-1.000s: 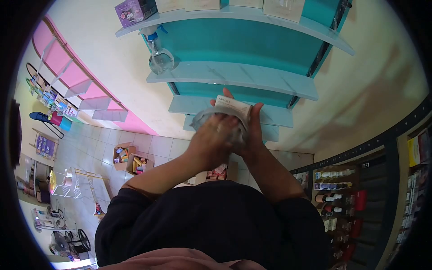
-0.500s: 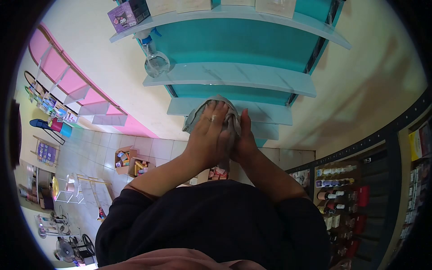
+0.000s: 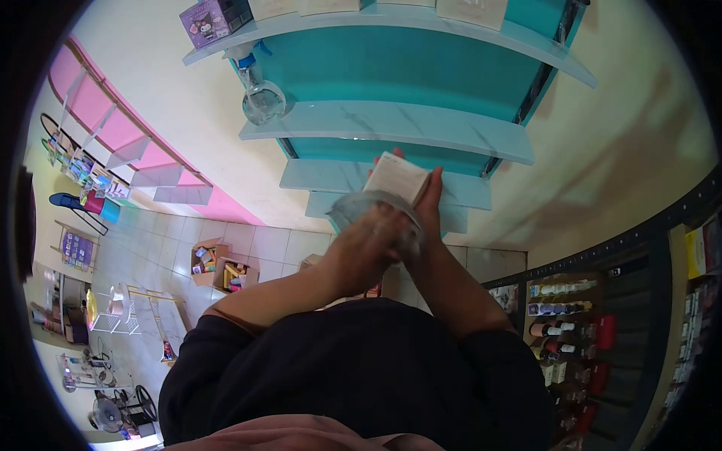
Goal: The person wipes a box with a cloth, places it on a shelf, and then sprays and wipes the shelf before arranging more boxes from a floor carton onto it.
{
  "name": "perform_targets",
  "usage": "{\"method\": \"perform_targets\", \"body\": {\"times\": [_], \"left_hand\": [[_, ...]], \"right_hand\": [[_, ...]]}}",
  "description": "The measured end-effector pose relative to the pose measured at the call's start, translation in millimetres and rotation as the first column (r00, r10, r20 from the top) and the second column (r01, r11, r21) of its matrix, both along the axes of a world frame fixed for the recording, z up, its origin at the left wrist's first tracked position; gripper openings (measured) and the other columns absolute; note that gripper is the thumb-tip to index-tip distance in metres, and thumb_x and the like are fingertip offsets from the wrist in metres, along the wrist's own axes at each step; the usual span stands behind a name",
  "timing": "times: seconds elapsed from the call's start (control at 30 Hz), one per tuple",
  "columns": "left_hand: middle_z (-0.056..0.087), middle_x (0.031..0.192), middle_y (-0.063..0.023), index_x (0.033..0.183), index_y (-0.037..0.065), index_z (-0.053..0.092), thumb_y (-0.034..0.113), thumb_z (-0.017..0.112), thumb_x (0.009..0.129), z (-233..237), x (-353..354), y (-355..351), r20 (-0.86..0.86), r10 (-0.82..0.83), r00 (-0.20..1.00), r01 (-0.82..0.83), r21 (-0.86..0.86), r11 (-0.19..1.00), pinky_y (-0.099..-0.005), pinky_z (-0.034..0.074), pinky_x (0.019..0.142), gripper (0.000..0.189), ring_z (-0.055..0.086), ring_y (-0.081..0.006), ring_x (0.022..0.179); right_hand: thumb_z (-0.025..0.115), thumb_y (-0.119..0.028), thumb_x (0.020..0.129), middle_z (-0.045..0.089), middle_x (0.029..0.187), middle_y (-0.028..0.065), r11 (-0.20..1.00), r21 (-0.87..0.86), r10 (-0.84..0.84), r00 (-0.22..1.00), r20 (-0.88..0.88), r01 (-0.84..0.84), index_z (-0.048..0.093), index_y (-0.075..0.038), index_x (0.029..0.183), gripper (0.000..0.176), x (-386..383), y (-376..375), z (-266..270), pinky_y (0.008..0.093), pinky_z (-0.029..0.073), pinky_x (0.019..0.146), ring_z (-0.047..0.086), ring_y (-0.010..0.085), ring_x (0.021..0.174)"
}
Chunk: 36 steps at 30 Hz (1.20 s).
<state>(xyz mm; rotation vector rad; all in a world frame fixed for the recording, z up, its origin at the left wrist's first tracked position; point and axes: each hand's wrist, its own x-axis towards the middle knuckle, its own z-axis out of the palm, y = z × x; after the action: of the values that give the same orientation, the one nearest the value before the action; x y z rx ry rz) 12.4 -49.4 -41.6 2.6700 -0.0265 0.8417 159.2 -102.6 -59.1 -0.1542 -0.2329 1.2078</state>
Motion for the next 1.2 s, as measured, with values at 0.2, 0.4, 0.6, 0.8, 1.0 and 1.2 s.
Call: {"method": "perform_targets", "body": {"times": [0.2,0.4,0.6,0.8,1.0,1.2], "left_hand": [[0.063,0.122,-0.0194,0.127,-0.003,0.055,0.018,0.048,0.1,-37,-5,14,0.142,-0.076,0.987,0.154,-0.971,0.181,-0.0418,0.051,0.097,0.035,0.063,-0.0315,0.11],[0.059,0.126,-0.015,0.131,-0.003,0.049,0.025,0.039,0.107,-7,1,26,0.132,0.071,0.989,0.147,-0.766,-0.626,-0.0407,0.048,0.101,0.039,0.061,-0.0264,0.111],[0.06,0.124,-0.0158,0.134,-0.002,0.048,0.031,0.039,0.108,-10,-5,15,0.128,-0.049,0.991,0.076,-0.809,-0.583,-0.0429,0.048,0.101,0.043,0.059,-0.0277,0.115],[0.062,0.121,-0.0178,0.132,0.0,0.05,0.029,0.041,0.107,-4,4,30,0.132,0.027,0.991,0.121,-0.781,-0.613,-0.0429,0.053,0.095,0.04,0.064,-0.0278,0.108],[0.066,0.114,-0.0138,0.124,0.0,0.059,0.024,0.044,0.106,-12,4,30,0.1,-0.234,0.967,0.004,-0.925,-0.38,-0.0375,0.052,0.093,0.033,0.064,-0.022,0.105],[0.067,0.115,-0.0144,0.128,0.0,0.059,0.024,0.052,0.103,47,35,92,0.334,0.389,0.859,-0.054,-0.695,0.717,-0.0323,0.046,0.094,0.036,0.062,-0.0208,0.106]], "right_hand": [[0.037,-0.079,0.09,0.048,0.146,0.0137,0.966,-0.081,-0.232,0.963,0.135,0.244,0.036,-0.009,0.151,0.093,15,11,4,0.049,0.04,0.109,0.051,0.0354,0.128],[0.032,-0.089,0.081,0.048,0.142,0.0133,0.871,0.069,-0.382,0.58,0.719,0.487,0.024,-0.009,0.155,0.109,-7,15,-8,0.0442,0.041,0.108,0.051,0.0304,0.125],[0.037,-0.09,0.078,0.048,0.136,0.0153,0.874,0.146,-0.357,0.408,0.84,0.464,0.023,-0.005,0.154,0.114,11,13,-20,0.0411,0.041,0.106,0.05,0.0261,0.124],[0.038,-0.083,0.086,0.042,0.145,0.0196,0.792,0.365,-0.404,-0.028,0.914,0.489,0.032,0.008,0.147,0.11,5,4,-32,0.0412,0.036,0.11,0.044,0.0281,0.135],[0.034,-0.079,0.091,0.047,0.141,0.0143,0.78,0.221,-0.464,0.304,0.832,0.586,0.033,-0.006,0.152,0.095,29,-11,-31,0.0408,0.04,0.107,0.05,0.0278,0.126],[0.026,-0.074,0.097,0.059,0.121,0.0072,0.872,-0.446,-0.172,0.979,0.109,0.203,0.053,-0.024,0.139,0.071,40,-62,-21,0.0536,0.05,0.087,0.057,0.0303,0.11]]}}
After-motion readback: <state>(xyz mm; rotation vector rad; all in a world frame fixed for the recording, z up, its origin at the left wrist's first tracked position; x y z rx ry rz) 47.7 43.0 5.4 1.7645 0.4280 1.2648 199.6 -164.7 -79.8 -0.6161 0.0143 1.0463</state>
